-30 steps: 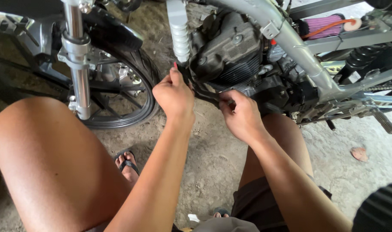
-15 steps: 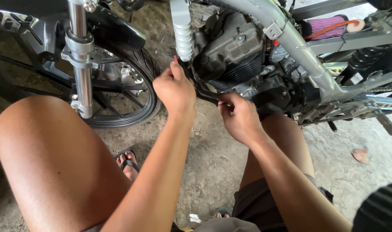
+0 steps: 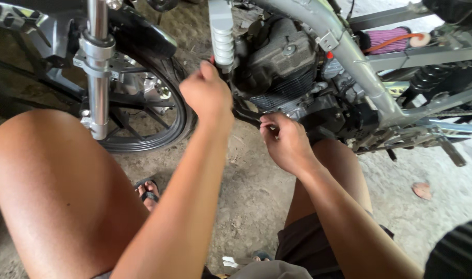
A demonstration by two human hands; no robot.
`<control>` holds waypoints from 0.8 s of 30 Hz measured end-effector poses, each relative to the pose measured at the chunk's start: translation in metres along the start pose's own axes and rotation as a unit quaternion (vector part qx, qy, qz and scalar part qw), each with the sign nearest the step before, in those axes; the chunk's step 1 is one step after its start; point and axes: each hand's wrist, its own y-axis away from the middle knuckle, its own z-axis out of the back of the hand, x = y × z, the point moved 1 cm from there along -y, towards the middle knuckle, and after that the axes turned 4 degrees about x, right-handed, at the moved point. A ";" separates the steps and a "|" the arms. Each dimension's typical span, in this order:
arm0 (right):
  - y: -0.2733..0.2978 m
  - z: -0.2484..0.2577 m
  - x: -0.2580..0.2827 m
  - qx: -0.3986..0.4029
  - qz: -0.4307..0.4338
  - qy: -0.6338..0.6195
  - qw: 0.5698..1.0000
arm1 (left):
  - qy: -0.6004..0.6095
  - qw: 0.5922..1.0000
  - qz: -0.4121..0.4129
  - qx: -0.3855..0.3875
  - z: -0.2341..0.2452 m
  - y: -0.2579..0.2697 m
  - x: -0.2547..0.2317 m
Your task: The person cleans motorcycle engine parts by brushing them with a small brush.
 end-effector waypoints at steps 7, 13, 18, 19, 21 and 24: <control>-0.005 -0.002 0.006 0.019 -0.029 0.013 0.999 | 0.018 1.000 -0.011 -0.020 0.001 0.018 -0.007; -0.009 -0.008 0.017 0.014 -0.004 0.046 0.999 | 0.079 0.996 0.026 -0.019 0.001 0.014 -0.017; -0.007 -0.005 0.021 0.048 -0.063 0.036 0.996 | 0.056 0.998 -0.012 -0.039 -0.001 0.023 -0.018; -0.006 -0.005 0.020 0.050 -0.062 0.035 0.996 | 0.055 0.998 -0.011 -0.041 0.001 0.031 -0.018; -0.005 -0.006 0.018 0.036 -0.011 0.042 0.998 | 0.161 0.986 0.040 0.008 0.004 0.043 -0.014; 0.001 -0.005 0.016 0.051 -0.063 0.030 0.996 | 0.084 0.996 -0.002 -0.029 0.002 0.024 -0.015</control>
